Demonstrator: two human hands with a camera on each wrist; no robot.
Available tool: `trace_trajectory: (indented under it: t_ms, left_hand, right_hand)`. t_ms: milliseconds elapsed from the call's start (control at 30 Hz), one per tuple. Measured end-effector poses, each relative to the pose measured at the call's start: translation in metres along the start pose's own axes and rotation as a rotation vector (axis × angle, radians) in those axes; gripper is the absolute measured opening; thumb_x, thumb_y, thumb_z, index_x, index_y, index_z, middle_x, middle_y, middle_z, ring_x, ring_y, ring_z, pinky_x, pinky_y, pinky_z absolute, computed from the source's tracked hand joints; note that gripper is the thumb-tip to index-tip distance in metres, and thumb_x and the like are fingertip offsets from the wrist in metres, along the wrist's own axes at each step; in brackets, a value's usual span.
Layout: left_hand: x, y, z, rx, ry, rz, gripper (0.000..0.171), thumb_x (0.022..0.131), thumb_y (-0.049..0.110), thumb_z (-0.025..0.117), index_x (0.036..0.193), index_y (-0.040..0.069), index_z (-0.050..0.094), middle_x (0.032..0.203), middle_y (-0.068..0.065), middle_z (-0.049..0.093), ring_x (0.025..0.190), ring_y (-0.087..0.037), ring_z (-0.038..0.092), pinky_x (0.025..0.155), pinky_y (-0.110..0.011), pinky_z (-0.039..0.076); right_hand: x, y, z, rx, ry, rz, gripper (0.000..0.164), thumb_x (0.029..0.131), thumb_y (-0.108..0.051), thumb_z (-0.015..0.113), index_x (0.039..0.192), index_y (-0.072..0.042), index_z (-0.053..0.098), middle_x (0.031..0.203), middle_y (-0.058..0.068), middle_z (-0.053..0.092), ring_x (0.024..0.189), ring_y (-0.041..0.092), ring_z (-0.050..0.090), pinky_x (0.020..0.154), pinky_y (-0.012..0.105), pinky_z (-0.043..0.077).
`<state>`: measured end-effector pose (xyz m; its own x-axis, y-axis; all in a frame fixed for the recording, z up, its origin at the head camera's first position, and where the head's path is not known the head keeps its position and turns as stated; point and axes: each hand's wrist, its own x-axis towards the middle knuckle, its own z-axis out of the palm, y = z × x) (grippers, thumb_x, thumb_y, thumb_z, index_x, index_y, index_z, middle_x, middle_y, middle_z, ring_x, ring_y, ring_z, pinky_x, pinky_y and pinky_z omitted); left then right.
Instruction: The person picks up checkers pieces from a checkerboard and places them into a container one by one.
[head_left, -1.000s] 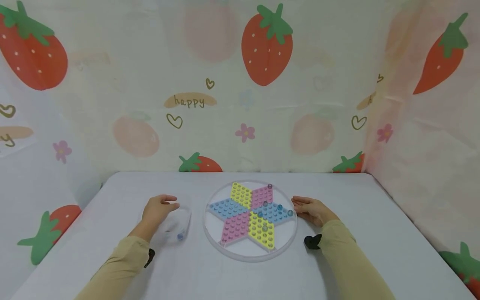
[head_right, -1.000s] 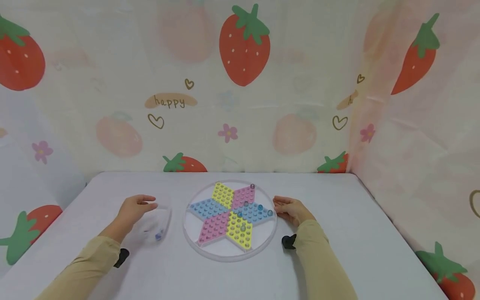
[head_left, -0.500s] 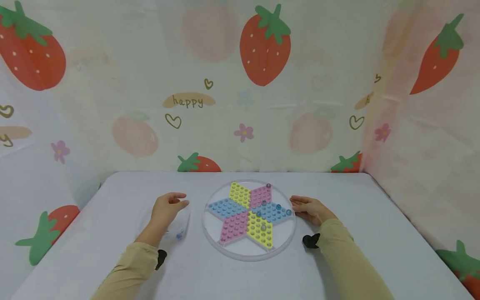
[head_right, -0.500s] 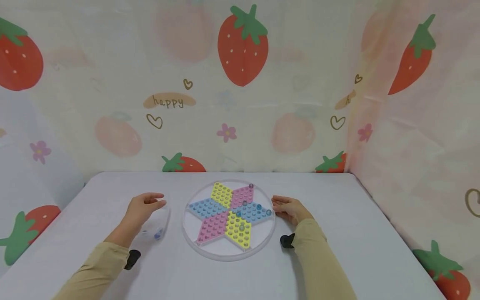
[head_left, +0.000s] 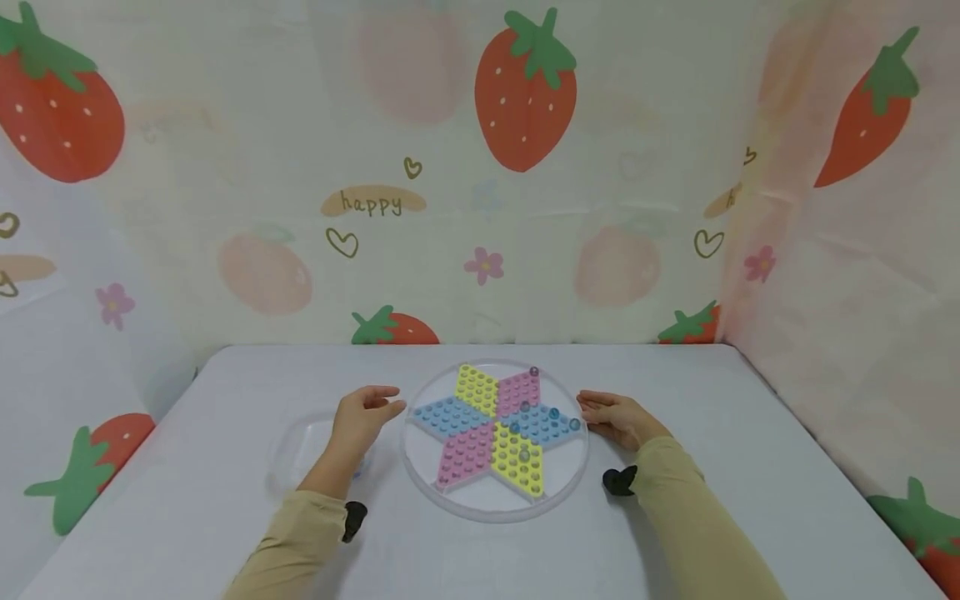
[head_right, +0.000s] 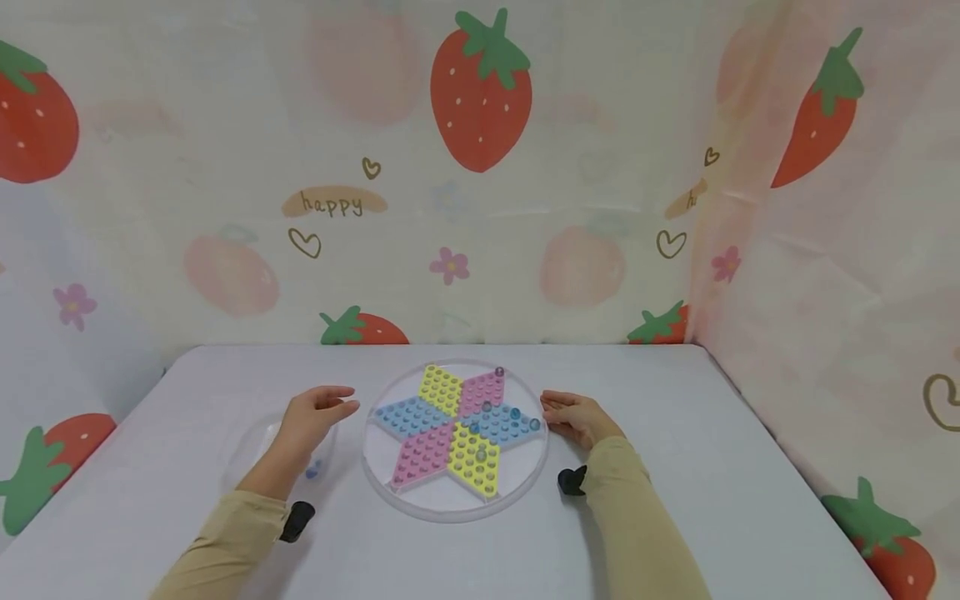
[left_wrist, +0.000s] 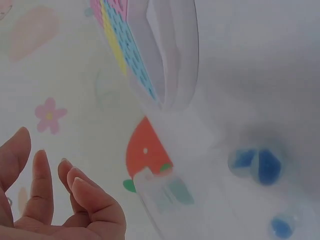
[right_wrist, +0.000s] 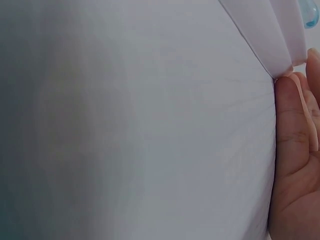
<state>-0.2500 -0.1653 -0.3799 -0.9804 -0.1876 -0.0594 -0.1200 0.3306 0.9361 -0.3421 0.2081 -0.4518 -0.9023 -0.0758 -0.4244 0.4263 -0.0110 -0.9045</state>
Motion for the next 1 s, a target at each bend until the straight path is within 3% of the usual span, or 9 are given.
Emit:
trace_trajectory:
  t_ms: [367,533,633,833,1000]
  left_hand:
    - [-0.006,-0.002,0.035,-0.019,-0.084,0.015,0.031,0.091,0.008,0.066,0.118,-0.007,0.063,0.102,-0.011,0.055,0.096,-0.023,0.048,0.079,-0.032,0.042]
    - [-0.009,-0.004,0.051,-0.012,-0.15,0.043,0.029,0.091,0.008,0.067,0.115,-0.007,0.064,0.096,-0.01,0.057,0.09,-0.022,0.051,0.076,-0.034,0.044]
    - [-0.011,0.0,0.061,-0.012,-0.169,0.045,0.027,0.09,0.008,0.067,0.114,-0.007,0.065,0.092,-0.009,0.057,0.086,-0.021,0.052,0.076,-0.035,0.046]
    - [-0.013,0.003,0.078,0.094,-0.228,0.068,0.025,0.089,0.01,0.07,0.11,-0.002,0.068,0.095,-0.01,0.06,0.086,-0.021,0.055,0.074,-0.035,0.048]
    - [-0.013,0.002,0.088,0.142,-0.253,0.08,0.022,0.087,0.009,0.072,0.107,0.0,0.07,0.095,-0.01,0.061,0.085,-0.021,0.055,0.072,-0.034,0.048]
  right_hand:
    - [-0.001,0.0,-0.001,-0.004,-0.004,0.008,0.057,0.091,0.005,0.062,0.145,0.0,0.042,0.148,0.017,0.042,0.11,0.016,0.057,0.094,0.03,0.048]
    - [-0.002,0.0,0.0,-0.003,-0.007,-0.003,0.059,0.09,0.005,0.063,0.145,0.0,0.041,0.147,0.016,0.043,0.116,0.017,0.055,0.095,0.03,0.048]
    - [-0.003,-0.001,0.0,0.002,-0.005,-0.004,0.059,0.09,0.005,0.063,0.145,0.0,0.042,0.147,0.017,0.043,0.11,0.015,0.058,0.092,0.029,0.049]
    - [-0.002,-0.001,-0.001,0.021,-0.022,-0.009,0.058,0.091,0.007,0.062,0.145,0.002,0.041,0.146,0.018,0.043,0.096,0.009,0.061,0.087,0.026,0.051]
    - [-0.001,0.0,-0.001,0.012,-0.028,-0.011,0.059,0.091,0.006,0.062,0.146,0.001,0.04,0.147,0.017,0.043,0.104,0.012,0.059,0.088,0.027,0.051]
